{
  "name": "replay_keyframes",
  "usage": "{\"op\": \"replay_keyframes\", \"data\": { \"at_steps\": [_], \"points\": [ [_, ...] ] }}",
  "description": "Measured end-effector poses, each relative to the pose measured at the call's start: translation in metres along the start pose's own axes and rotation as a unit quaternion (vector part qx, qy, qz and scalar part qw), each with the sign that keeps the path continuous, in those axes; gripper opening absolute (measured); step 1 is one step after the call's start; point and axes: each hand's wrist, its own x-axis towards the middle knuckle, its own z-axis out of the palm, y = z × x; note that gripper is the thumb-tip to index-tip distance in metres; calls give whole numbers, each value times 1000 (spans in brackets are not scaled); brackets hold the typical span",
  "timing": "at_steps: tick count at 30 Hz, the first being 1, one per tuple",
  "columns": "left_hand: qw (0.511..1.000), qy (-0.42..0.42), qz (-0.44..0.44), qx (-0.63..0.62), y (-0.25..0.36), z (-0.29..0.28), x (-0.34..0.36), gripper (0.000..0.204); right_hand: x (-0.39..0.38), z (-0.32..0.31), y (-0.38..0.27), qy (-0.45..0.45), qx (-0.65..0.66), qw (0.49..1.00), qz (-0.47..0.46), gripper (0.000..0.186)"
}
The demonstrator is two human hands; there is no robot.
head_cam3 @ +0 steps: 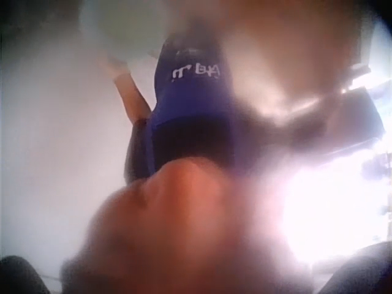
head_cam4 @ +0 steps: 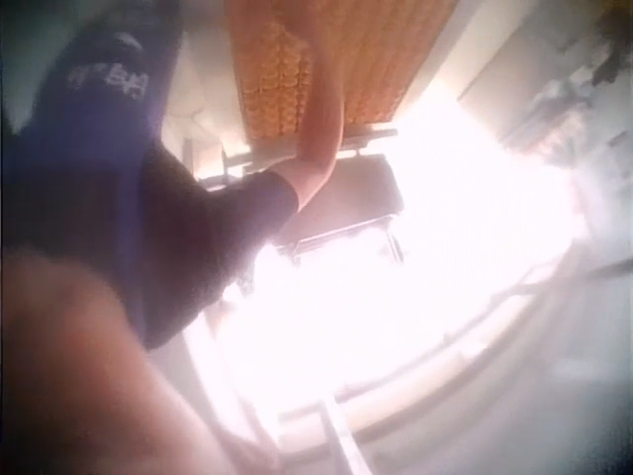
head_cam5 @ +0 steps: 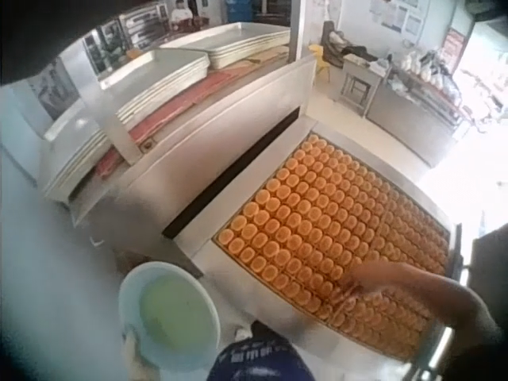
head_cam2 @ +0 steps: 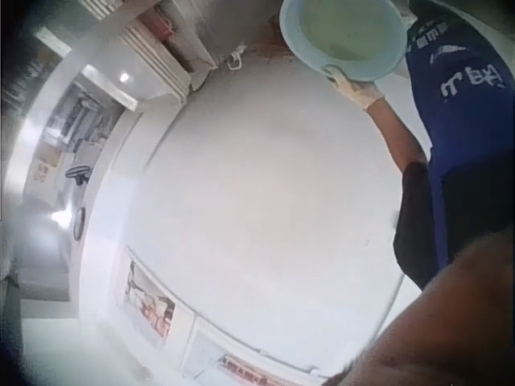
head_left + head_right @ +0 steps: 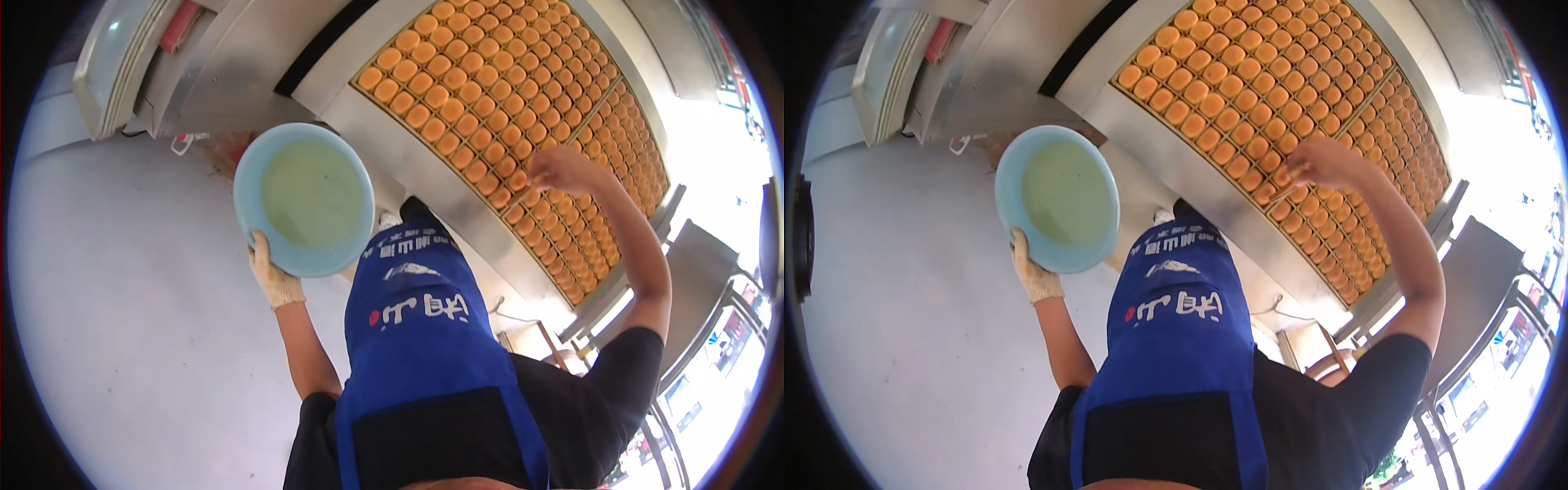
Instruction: The person uses a brush to apply oil from a bowl to a metal grid, then uses a metal tool to lift batches of small square cakes from the grid and places them onto a large metal tray.
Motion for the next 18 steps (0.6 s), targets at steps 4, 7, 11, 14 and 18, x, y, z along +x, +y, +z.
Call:
{"op": "replay_keyframes", "data": {
  "at_steps": [4, 7, 11, 14, 18],
  "points": [
    [1000, -16, 10, -21, -4, -24, 9, 69, 88, -5, -1, -17, -74, 997, -22, 20],
    [1000, 0, 11, -17, -8, -38, -5, 69, 186, -24, 0, 102, -113, 975, -158, 37],
    [999, 16, 20, -35, -10, -58, -20, 70, 251, -64, -74, 269, -19, 963, -2, 26],
    [1000, 12, 3, -27, -6, -56, -34, 71, 238, -62, -85, 459, 91, 883, -6, 26],
    [999, -44, 5, -14, -2, -65, -38, 71, 177, -44, -82, 518, 140, 827, 168, 32]
  ]
}}
